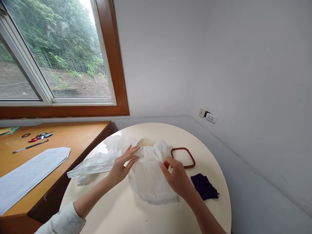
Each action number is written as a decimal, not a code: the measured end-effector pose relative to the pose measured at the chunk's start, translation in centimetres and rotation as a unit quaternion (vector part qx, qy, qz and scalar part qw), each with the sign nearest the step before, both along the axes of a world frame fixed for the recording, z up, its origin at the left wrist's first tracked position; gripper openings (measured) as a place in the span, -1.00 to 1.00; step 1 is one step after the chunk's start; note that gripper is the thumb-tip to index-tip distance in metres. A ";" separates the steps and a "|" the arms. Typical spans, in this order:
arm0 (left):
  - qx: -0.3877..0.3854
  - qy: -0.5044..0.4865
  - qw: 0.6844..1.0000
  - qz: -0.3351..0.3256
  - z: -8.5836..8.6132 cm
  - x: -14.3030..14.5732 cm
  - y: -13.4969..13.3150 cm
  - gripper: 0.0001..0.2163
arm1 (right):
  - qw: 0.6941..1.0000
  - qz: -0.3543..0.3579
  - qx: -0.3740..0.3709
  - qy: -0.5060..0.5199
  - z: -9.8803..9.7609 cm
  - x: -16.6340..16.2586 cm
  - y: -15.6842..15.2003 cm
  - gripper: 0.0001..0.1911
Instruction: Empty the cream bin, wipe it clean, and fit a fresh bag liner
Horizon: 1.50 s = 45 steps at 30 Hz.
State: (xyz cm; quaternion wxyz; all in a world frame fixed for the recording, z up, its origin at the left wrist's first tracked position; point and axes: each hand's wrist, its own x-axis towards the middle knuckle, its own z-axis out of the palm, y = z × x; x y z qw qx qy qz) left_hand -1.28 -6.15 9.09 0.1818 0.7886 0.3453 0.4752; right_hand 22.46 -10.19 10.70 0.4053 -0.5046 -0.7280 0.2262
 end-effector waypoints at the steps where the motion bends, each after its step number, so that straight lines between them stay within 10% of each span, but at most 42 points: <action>1: -0.002 -0.013 1.000 0.003 -0.1 0.0 -0.1 -0.84 | 1.000 -0.001 0.000 0.015 0.2 0.1 -0.3 -0.69; 12: 0.112 0.042 0.993 -0.021 -0.5 -1.4 -1.4 -0.83 | 0.994 0.002 -0.003 0.111 -0.3 1.2 -4.0 -0.67; 22: 0.318 0.289 0.899 -0.080 -1.3 -2.0 -1.2 -0.87 | 0.977 0.126 0.004 -0.172 -2.9 -0.3 -6.0 -0.70; 36: 0.229 0.324 0.916 -0.051 -2.2 -2.2 -0.6 -0.88 | 0.953 0.108 -0.096 -0.266 -6.6 -2.6 -3.4 -0.85; 41: 0.169 0.134 0.974 0.065 -2.2 -2.8 -1.4 -0.75 | 0.971 0.145 -0.167 -0.088 -5.1 -0.5 -2.4 -0.75; 45: 0.003 -0.045 0.993 0.106 -2.1 -2.9 0.7 -0.34 | 0.990 -0.026 -0.061 0.124 -4.4 1.4 0.0 -0.71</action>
